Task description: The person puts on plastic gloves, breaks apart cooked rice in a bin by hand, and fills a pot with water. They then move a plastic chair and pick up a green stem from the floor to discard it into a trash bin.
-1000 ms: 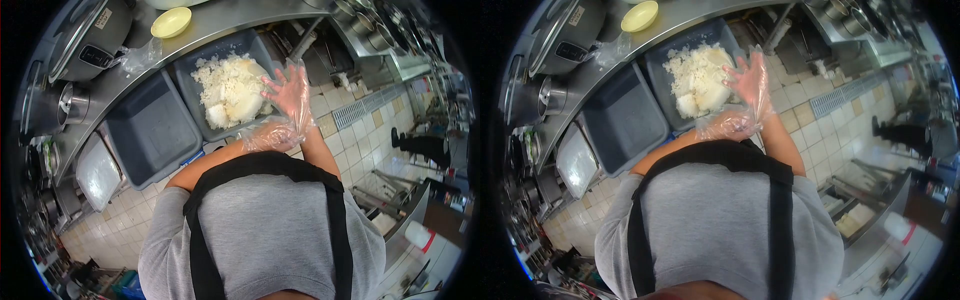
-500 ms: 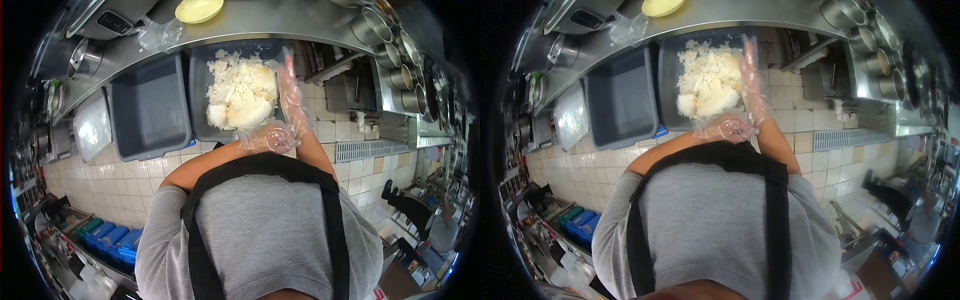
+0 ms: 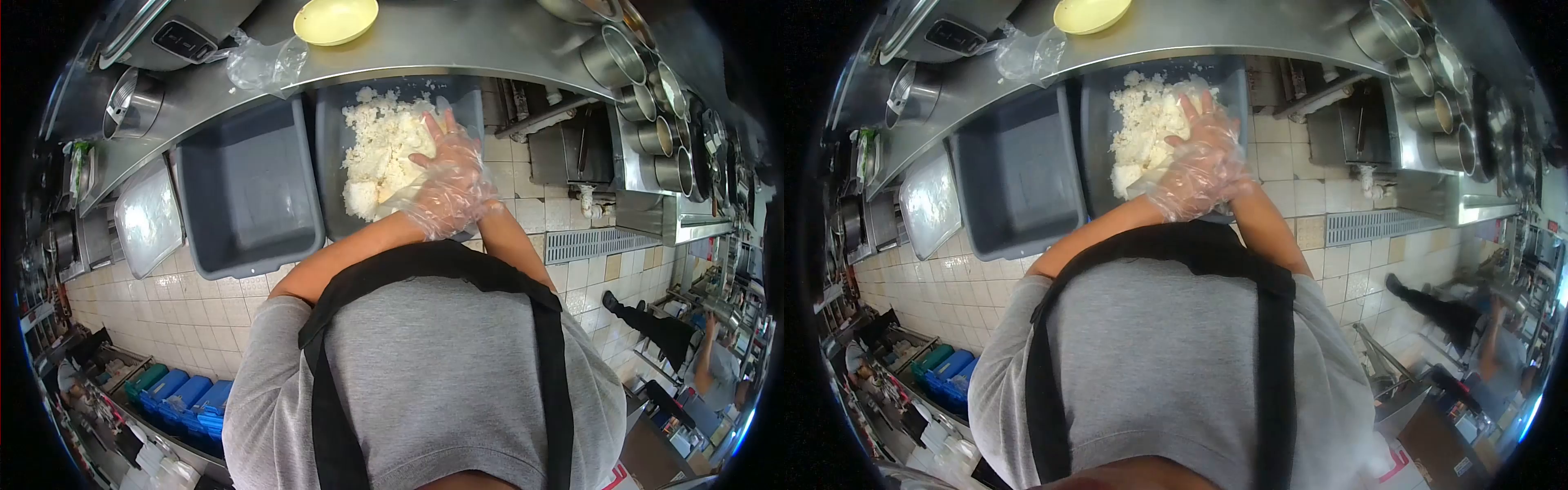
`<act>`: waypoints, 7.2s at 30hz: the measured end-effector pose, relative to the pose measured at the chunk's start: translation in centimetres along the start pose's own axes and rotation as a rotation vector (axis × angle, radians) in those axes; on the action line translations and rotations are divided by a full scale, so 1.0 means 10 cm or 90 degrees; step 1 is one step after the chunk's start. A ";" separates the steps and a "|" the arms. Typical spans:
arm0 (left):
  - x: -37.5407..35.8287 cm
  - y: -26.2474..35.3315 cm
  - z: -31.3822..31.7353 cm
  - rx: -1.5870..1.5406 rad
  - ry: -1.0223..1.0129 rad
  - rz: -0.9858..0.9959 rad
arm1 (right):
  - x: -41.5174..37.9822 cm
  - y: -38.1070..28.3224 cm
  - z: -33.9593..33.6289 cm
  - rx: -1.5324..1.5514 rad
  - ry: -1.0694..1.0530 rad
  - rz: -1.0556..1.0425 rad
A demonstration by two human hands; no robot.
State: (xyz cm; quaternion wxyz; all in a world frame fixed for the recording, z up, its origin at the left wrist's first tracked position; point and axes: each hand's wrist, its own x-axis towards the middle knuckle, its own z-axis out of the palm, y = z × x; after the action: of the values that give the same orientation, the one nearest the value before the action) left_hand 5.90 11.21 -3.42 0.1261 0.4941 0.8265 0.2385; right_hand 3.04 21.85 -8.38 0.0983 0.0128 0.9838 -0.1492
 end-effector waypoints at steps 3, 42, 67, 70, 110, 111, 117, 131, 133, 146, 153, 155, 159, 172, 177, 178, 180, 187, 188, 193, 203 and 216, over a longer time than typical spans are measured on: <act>-0.05 -0.34 0.54 -0.255 0.183 0.022 | 0.07 -0.11 0.02 0.016 -0.030 0.026; -0.92 -1.50 1.25 -1.228 0.673 -0.996 | 1.33 -0.46 1.42 0.040 -0.308 -0.468; -0.32 -2.40 0.99 -0.435 0.078 -0.754 | 0.53 0.30 0.42 0.683 -0.244 0.142; -0.66 -2.34 0.85 -0.912 0.295 -0.722 | 0.63 0.29 0.47 0.578 -0.262 0.048; -0.13 -1.09 0.18 -1.107 0.333 -0.623 | 0.44 -0.15 0.28 0.493 -0.055 -0.213; -0.13 -1.13 0.23 -1.079 0.366 -0.623 | 0.45 -0.15 0.25 0.492 -0.055 -0.214; -0.20 -1.10 0.09 -0.847 0.382 -0.685 | 0.49 -0.03 0.28 0.429 0.010 -0.251; -0.24 -1.26 0.16 -1.359 0.321 -0.532 | 0.19 -0.17 0.24 0.605 -0.034 -0.206; -0.14 -1.04 -0.05 -1.275 0.376 -0.614 | 0.15 -0.20 0.12 0.521 -0.111 -0.238; -0.23 -1.04 -0.07 -0.908 0.298 -0.561 | 0.31 -0.20 -0.06 0.397 -0.036 -0.219; -0.38 -1.13 -0.11 -0.864 0.364 -0.692 | 0.51 -0.02 0.41 0.578 0.049 -0.087; -0.38 -1.14 -0.05 -0.899 0.392 -0.727 | 0.46 -0.01 0.23 0.652 -0.119 0.089; -0.40 -1.21 0.12 -1.192 0.367 -0.652 | 0.33 -0.13 0.19 1.269 -0.202 0.008; -0.35 -0.93 -0.01 -0.898 0.136 -0.622 | 0.23 -0.07 0.20 0.435 -0.305 -0.180; -0.45 -1.14 0.08 -0.802 0.150 -0.652 | 0.34 -0.13 0.01 0.236 -0.303 -0.145; -0.46 -1.18 0.10 -0.742 0.165 -0.673 | 0.35 -0.16 -0.05 0.297 -0.278 -0.133; -0.55 -1.41 0.28 -0.615 0.137 -0.622 | 0.42 -0.13 0.02 0.360 -0.209 -0.096; -0.39 -1.09 0.00 -1.393 0.336 -0.561 | 0.25 -0.19 0.19 0.876 -0.299 -0.070; -0.30 -1.08 0.00 -1.355 0.382 -0.666 | 0.24 -0.14 0.37 0.830 -0.330 -0.088; -0.39 -1.08 0.20 -1.125 0.203 -0.536 | 0.23 -0.15 0.14 0.364 -0.365 -0.237; -0.39 -1.23 -0.04 -0.617 0.213 -0.628 | 0.52 -0.12 -0.19 0.222 -0.209 -0.214; -0.48 -1.50 -0.33 -0.986 0.107 -0.568 | 0.61 0.06 -0.36 0.428 -0.337 -0.029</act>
State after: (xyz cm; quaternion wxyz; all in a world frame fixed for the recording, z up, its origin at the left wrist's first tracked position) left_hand -4.64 0.13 -8.51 0.4442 -0.1158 0.5556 0.6933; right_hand -3.59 23.50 -6.37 0.3344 -0.0161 0.8214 -0.4617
